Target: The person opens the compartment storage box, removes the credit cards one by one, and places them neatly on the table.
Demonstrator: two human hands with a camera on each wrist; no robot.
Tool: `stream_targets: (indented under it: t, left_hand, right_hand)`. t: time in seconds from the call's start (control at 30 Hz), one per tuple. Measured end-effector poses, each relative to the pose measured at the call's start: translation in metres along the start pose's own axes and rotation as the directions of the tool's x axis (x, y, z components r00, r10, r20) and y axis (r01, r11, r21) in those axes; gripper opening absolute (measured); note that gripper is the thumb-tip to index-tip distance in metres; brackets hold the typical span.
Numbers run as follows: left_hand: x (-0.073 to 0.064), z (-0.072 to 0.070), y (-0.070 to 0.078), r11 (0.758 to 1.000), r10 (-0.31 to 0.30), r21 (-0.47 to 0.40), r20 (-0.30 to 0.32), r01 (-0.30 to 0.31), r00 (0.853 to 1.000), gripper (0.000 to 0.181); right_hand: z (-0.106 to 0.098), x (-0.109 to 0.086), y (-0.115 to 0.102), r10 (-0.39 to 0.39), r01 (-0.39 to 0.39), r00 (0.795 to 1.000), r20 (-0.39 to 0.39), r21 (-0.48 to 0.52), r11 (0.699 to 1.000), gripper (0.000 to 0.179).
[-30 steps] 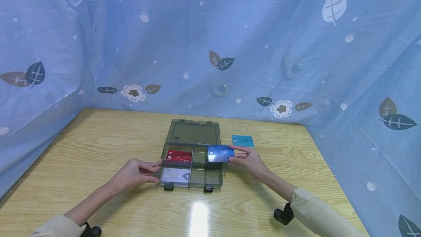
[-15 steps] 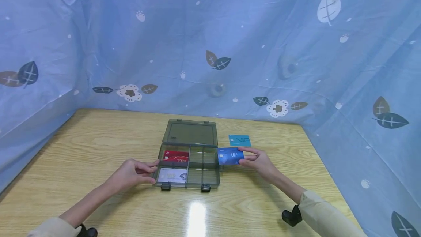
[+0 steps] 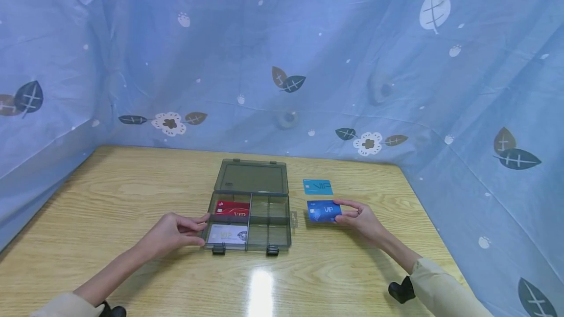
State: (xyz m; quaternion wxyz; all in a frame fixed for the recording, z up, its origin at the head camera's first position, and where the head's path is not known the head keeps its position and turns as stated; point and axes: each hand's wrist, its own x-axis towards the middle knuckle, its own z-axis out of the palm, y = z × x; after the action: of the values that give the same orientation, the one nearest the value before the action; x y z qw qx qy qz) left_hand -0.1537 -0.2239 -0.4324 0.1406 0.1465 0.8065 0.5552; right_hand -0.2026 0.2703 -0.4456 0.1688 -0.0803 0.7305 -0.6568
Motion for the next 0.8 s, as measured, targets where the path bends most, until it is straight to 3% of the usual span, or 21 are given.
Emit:
stream_targets:
  t: [0.3,0.8]
  left_hand:
    - [0.000,-0.001,-0.001,1.000,0.017,0.006,0.002,-0.017,1.000,0.036]
    - [-0.001,0.000,-0.001,1.000,0.019,0.009,0.000,-0.019,1.000,0.034]
  right_hand:
    - [-0.009,-0.003,0.012,-0.016,0.007,0.997,0.079,0.108,0.994,0.061]
    - [-0.010,0.010,0.016,0.030,-0.029,0.998,-0.058,0.015,0.999,0.063]
